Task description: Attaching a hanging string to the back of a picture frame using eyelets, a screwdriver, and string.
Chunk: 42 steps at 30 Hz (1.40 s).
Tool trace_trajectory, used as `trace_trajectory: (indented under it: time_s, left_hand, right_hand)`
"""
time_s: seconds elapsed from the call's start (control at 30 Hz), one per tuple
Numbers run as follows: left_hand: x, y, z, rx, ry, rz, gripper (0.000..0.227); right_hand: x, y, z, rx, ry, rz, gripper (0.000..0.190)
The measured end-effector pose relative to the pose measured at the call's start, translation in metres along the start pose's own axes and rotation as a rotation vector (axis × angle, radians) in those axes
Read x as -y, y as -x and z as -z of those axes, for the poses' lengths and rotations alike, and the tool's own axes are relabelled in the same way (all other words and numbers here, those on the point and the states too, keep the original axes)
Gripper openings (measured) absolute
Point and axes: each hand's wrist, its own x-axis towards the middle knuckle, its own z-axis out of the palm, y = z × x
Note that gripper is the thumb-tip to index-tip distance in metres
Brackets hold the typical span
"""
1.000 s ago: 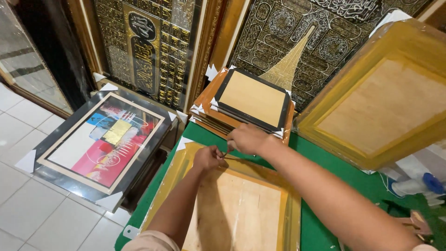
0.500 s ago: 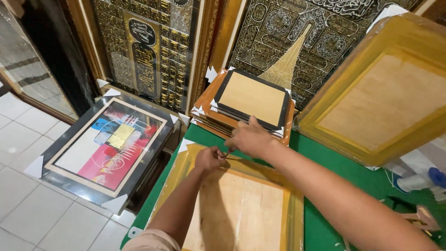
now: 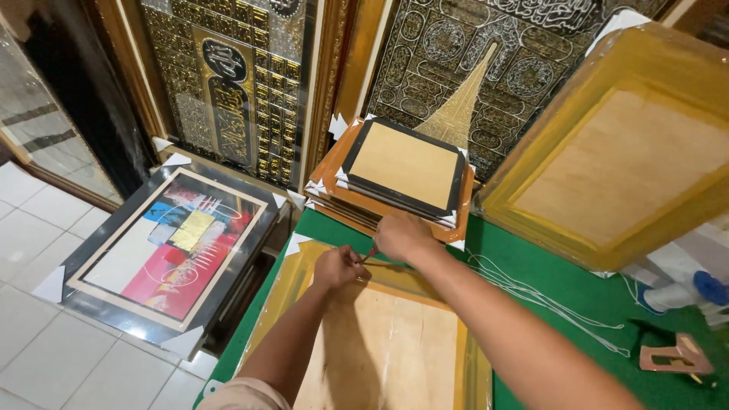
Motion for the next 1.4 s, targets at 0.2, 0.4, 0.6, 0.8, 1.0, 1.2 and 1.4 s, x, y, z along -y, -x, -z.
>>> trace_trajectory:
  time_s: [0.2,0.4,0.6,0.8,1.0,1.2,1.4]
  left_hand:
    - [0.019,-0.006,-0.022,-0.029,-0.067,-0.066,0.028]
    - [0.019,0.047,-0.067,-0.293,-0.009,-0.351,0.049]
    - [0.014,0.132,-0.068,-0.317,-0.282,-0.524,0.064]
    - [0.044,0.181,-0.048,-0.259,-0.580,-0.267,0.067]
    - [-0.003,0.240,-0.017,-0.087,-0.643,-0.056,0.081]
    - [-0.005,0.240,-0.017,-0.054,-0.702,-0.038,0.081]
    - [0.043,0.216,-0.042,-0.168,-0.788,-0.119,0.083]
  right_hand:
    - [-0.013,0.031,-0.030,-0.083,0.059,-0.066,0.042]
    - [-0.006,0.156,-0.061,0.267,-0.233,-0.316,0.066]
    - [-0.197,0.198,-0.278,-0.350,-0.768,-0.680,0.062]
    - [-0.288,0.291,-0.338,-0.479,-0.347,-1.010,0.065]
    - [-0.261,0.323,-0.374,-0.682,-0.074,-0.951,0.064]
    - [-0.237,0.333,-0.345,-0.603,-0.225,-0.910,0.061]
    - [-0.235,0.335,-0.343,-0.577,-0.241,-0.911,0.060]
